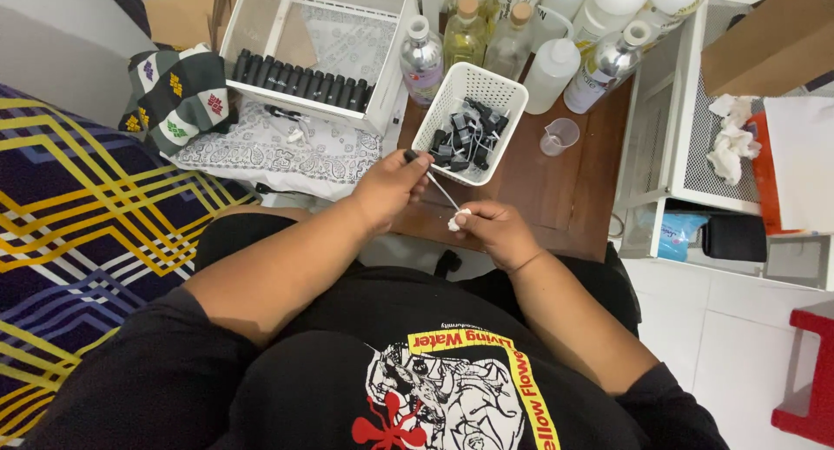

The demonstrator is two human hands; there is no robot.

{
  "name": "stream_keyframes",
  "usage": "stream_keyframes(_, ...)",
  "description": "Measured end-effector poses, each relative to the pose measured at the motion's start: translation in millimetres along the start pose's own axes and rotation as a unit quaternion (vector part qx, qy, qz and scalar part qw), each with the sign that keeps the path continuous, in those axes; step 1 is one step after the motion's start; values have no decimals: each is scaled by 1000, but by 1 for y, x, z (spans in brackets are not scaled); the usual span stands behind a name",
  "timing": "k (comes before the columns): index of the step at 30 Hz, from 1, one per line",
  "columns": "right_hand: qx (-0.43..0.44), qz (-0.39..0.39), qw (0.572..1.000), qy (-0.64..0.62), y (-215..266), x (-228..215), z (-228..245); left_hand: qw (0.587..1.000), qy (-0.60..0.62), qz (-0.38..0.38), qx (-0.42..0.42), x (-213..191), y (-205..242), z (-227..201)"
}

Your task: Assembling small plastic components for perfume bottles by hand

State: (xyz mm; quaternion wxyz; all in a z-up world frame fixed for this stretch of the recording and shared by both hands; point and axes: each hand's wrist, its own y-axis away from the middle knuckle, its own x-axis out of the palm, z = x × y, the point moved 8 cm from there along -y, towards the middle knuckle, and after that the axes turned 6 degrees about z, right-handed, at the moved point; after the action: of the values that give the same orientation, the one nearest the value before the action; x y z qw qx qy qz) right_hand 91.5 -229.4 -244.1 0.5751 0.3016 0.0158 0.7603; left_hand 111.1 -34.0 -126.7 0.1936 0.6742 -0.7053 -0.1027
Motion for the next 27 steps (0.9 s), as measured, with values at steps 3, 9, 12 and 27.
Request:
stream_keyframes(3,-30,2,999,33,-3,-1,3,999,11,-20,22,-4,-3,-9)
stream_keyframes(9,-21,-32,999,22,-4,-6,9,986,53,-156,13,-22,16,-35)
stream_keyframes(12,11,-85,996,-40,0,-8,17,989,73,-122,45,-36,-8,-33)
stream_keyframes(27,25,9,997,-70,-8,6,-12,926,-362,102,20,32,-9,43)
